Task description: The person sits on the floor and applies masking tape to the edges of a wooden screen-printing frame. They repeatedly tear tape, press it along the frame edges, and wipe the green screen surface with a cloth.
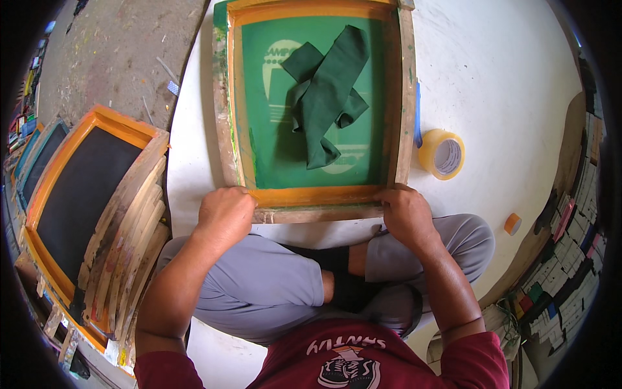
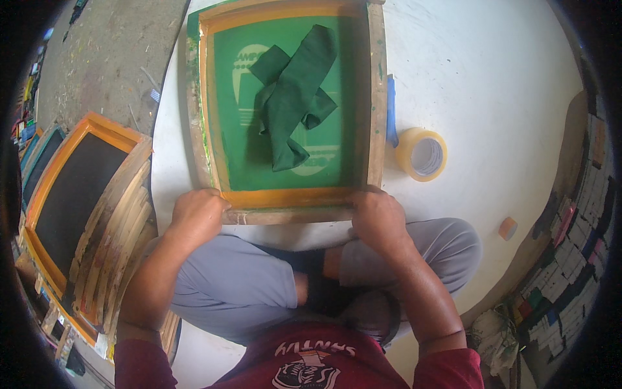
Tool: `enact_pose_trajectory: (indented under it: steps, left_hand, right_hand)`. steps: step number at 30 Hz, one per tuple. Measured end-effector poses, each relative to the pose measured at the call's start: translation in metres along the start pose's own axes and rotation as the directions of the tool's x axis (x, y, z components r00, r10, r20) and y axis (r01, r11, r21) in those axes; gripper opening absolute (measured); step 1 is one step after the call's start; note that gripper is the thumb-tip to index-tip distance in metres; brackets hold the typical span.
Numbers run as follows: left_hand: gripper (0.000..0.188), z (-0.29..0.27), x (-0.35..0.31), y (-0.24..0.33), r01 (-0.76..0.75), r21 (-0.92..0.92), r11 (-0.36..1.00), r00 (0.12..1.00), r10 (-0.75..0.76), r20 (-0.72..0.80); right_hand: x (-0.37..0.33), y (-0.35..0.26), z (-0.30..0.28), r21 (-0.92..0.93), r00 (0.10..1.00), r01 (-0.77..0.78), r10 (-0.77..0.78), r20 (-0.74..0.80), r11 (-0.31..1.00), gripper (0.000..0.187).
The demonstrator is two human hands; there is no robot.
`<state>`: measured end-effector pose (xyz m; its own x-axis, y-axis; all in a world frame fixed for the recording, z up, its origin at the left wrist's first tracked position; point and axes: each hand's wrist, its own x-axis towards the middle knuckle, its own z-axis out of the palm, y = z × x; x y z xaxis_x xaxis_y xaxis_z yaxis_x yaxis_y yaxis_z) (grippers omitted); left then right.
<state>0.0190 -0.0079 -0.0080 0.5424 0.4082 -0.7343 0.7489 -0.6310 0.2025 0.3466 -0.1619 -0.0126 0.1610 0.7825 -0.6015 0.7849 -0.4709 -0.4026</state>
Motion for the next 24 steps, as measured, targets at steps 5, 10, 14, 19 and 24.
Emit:
enact_pose_trajectory:
  steps: [5,10,14,19,24]
  left_hand:
    - [0.018,-0.0015,0.0014,0.0002,0.007,0.002,1.0,1.0,-0.007,0.013]
    - [0.01,-0.0007,0.0005,-0.0004,-0.017,-0.019,1.0,0.999,0.016,-0.047]
    - [0.009,0.0031,0.0042,-0.0024,-0.02,-0.005,1.0,0.999,0.02,-0.029]
    - [0.009,0.0028,0.0035,-0.001,-0.015,0.004,1.0,1.0,0.015,-0.026]
    - [0.009,0.0055,0.0052,-0.001,-0.021,0.014,1.0,0.999,0.021,-0.034]
  right_hand:
    - [0.0017,-0.0035,-0.004,-0.03,0.999,-0.023,0.024,0.037,0.999,0.024]
    - [0.0008,-0.0033,-0.0026,-0.054,0.999,-0.016,0.018,0.028,0.998,0.025]
    - [0.0036,-0.0022,-0.0004,-0.072,0.999,-0.014,0.017,0.035,0.997,0.03]
    - [0.0019,-0.0032,0.0009,-0.096,0.998,-0.027,0.032,0.049,0.995,0.027]
    - [0.0017,-0.0079,-0.0005,-0.153,0.995,-0.051,0.063,0.073,0.987,0.03]
